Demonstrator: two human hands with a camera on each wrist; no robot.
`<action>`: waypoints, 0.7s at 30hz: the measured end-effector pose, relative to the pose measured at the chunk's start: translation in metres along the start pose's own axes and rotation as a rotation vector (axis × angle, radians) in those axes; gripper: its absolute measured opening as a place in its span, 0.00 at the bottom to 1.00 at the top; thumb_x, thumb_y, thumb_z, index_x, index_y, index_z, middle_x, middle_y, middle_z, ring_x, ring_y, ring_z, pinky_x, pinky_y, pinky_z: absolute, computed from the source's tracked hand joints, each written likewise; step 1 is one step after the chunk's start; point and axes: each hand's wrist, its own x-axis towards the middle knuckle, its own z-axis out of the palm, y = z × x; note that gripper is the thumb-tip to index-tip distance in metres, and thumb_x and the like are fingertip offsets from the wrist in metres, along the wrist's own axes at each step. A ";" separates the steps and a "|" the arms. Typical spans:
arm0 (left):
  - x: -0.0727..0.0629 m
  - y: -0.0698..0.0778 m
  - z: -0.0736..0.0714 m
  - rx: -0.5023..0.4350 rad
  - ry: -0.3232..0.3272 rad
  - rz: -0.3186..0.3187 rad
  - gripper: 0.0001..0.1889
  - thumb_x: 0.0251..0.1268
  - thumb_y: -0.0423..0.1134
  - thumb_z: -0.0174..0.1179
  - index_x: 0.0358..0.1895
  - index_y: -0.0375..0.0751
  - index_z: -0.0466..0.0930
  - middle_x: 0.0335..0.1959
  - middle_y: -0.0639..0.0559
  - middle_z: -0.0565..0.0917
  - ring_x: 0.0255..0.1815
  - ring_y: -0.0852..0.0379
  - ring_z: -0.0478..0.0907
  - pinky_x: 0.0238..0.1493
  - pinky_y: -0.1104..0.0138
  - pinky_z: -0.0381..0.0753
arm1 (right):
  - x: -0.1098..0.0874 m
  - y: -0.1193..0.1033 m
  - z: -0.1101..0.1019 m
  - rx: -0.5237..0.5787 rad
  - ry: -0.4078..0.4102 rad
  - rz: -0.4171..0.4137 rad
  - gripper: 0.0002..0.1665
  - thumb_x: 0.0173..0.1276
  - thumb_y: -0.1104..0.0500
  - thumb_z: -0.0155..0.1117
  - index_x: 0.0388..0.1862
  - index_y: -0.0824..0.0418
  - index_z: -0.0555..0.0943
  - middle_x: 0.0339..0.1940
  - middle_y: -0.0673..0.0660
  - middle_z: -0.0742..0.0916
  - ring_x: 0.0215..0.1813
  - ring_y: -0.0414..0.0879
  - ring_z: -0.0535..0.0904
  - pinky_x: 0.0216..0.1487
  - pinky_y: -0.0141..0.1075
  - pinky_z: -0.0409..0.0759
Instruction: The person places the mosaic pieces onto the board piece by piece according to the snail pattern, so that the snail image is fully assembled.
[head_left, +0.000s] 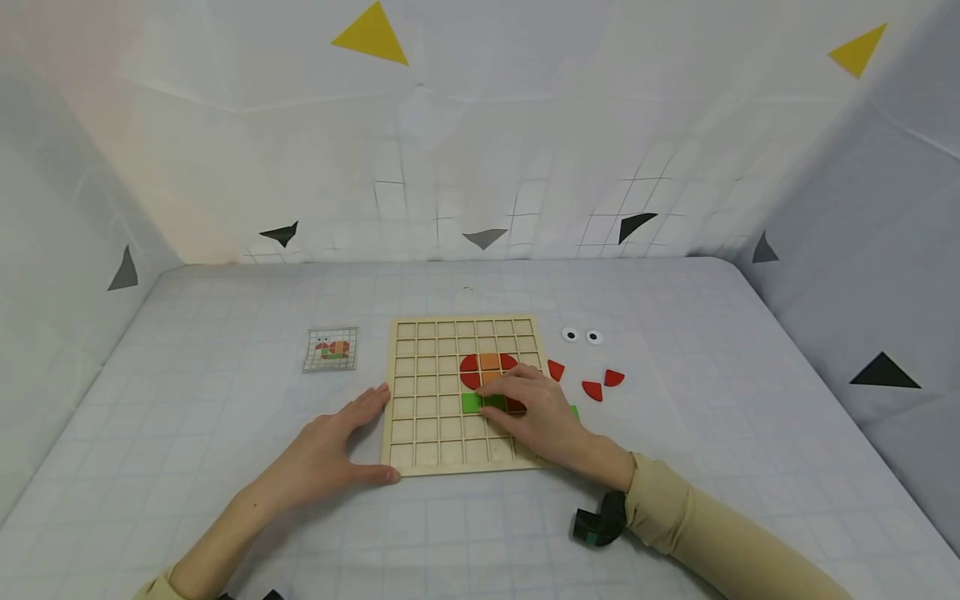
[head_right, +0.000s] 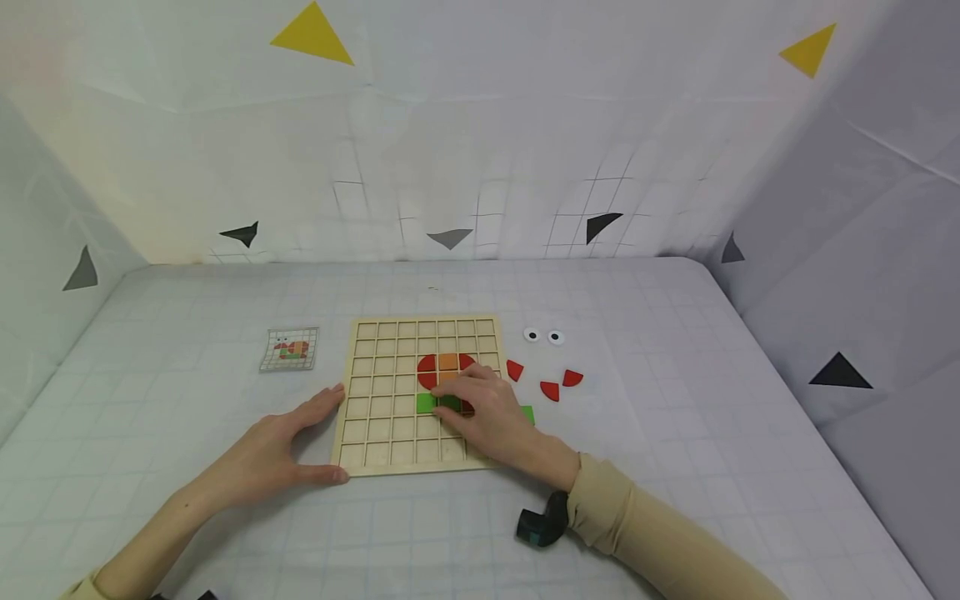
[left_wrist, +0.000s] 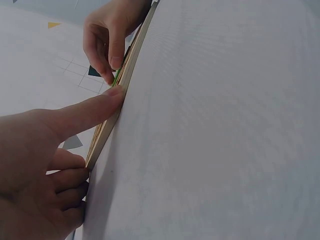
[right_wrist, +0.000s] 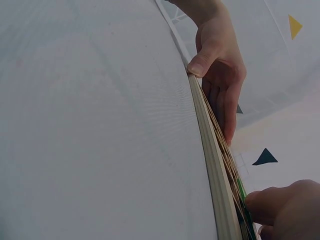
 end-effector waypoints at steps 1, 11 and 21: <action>0.000 0.000 0.000 0.001 0.000 -0.001 0.57 0.45 0.65 0.74 0.79 0.52 0.57 0.79 0.48 0.61 0.79 0.43 0.57 0.72 0.39 0.60 | 0.000 0.000 0.000 -0.002 0.000 -0.001 0.16 0.56 0.63 0.79 0.44 0.57 0.88 0.36 0.48 0.90 0.44 0.42 0.78 0.41 0.31 0.80; 0.000 0.001 0.000 -0.010 -0.003 0.002 0.57 0.45 0.65 0.74 0.79 0.51 0.57 0.79 0.48 0.60 0.79 0.43 0.56 0.72 0.39 0.59 | 0.004 0.007 -0.031 -0.013 0.023 0.101 0.16 0.54 0.64 0.80 0.43 0.60 0.89 0.34 0.51 0.89 0.39 0.47 0.79 0.32 0.39 0.79; 0.000 -0.001 0.000 0.004 0.000 0.005 0.56 0.45 0.66 0.74 0.79 0.52 0.58 0.79 0.48 0.60 0.79 0.43 0.57 0.72 0.38 0.60 | -0.014 0.034 -0.075 -0.117 0.115 0.275 0.16 0.54 0.65 0.79 0.43 0.57 0.89 0.37 0.51 0.91 0.43 0.45 0.81 0.42 0.36 0.77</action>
